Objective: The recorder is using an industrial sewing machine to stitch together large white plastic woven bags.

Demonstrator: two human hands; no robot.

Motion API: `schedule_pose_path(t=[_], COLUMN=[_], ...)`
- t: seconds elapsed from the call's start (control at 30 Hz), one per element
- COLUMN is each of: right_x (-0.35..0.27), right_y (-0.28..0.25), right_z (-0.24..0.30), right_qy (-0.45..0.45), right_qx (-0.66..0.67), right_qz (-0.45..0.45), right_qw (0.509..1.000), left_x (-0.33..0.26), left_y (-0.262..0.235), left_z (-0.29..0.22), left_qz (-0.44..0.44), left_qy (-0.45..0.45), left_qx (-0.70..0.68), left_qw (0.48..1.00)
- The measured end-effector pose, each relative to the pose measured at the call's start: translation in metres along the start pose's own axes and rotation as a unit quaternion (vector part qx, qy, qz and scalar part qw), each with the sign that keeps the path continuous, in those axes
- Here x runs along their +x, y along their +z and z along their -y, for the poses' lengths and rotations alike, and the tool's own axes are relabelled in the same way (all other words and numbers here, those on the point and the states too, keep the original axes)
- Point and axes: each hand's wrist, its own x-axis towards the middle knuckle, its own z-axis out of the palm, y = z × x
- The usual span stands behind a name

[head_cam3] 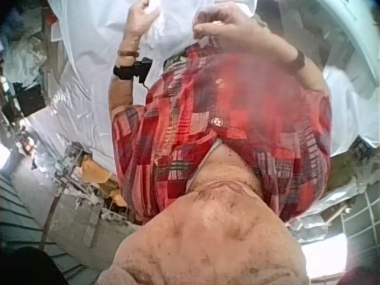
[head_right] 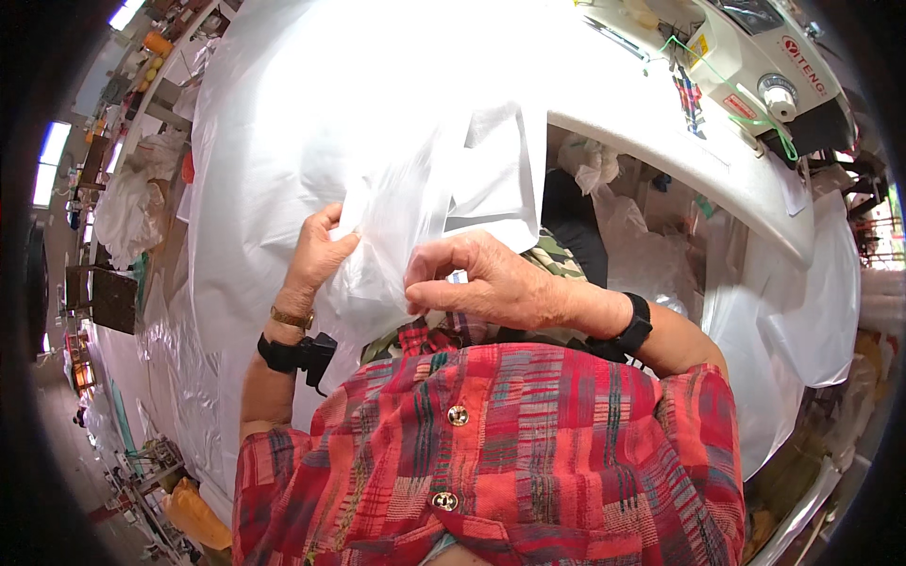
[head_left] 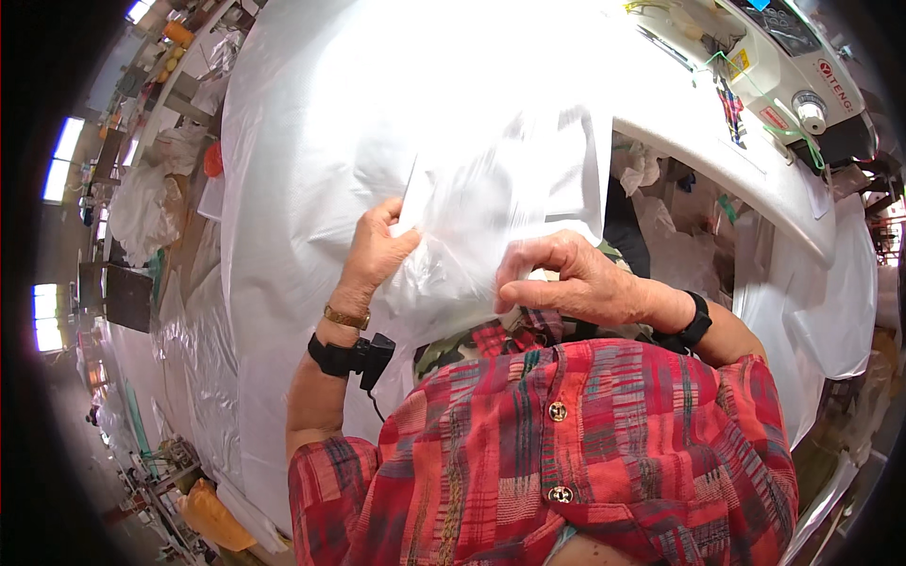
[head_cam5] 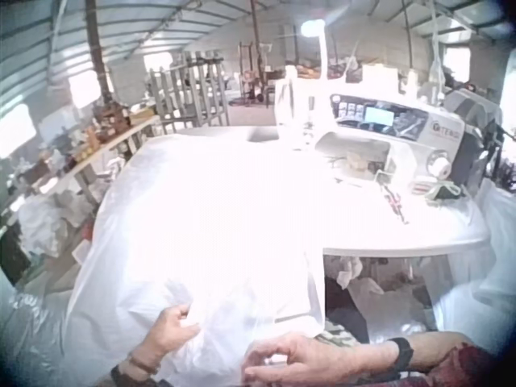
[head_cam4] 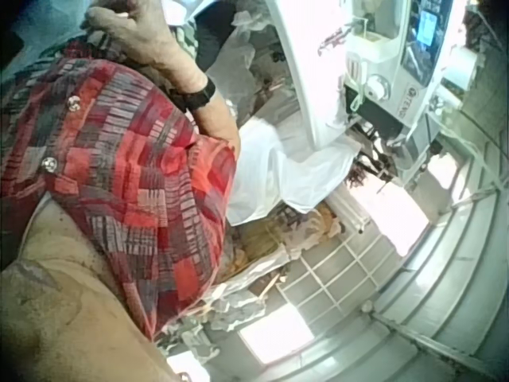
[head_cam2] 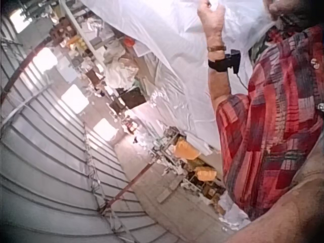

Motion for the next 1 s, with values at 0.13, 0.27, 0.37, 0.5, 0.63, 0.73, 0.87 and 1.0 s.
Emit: schedule_pose_path(t=[0.13, 0.27, 0.37, 0.5, 0.63, 0.73, 0.87, 1.0], right_x=[0.005, 0.012, 0.020, 0.032, 0.035, 0.032, 0.030, 0.030], right_y=[0.000, -0.001, 0.006, 0.012, 0.015, 0.015, 0.024, 0.026], right_z=[0.029, 0.028, 0.029, 0.030, 0.023, 0.013, 0.001, 0.019], right_qy=[0.022, -0.044, -0.077, -0.023, -0.016, -0.003, -0.038, -0.049], right_qx=[-0.087, -0.122, -0.176, -0.245, -0.345, -0.370, -0.424, -0.456], right_qz=[0.054, 0.054, 0.038, 0.035, 0.047, 0.048, 0.051, 0.099], right_qw=[0.994, 0.990, 0.981, 0.969, 0.937, 0.928, 0.903, 0.883], left_x=[-0.001, -0.021, -0.040, -0.050, -0.048, -0.048, -0.053, -0.048], left_y=[0.000, -0.014, -0.031, -0.023, 0.003, 0.004, 0.007, 0.009], left_z=[-0.005, -0.062, -0.092, -0.134, -0.128, -0.112, -0.095, -0.093], left_qz=[-0.026, -0.100, -0.109, 0.004, 0.131, 0.170, 0.190, 0.197], left_qy=[0.073, 0.081, 0.143, 0.261, 0.226, 0.151, 0.055, 0.017], left_qx=[0.124, 0.262, 0.402, 0.294, 0.214, 0.147, 0.025, -0.031], left_qw=[0.989, 0.956, 0.898, 0.920, 0.941, 0.963, 0.980, 0.980])
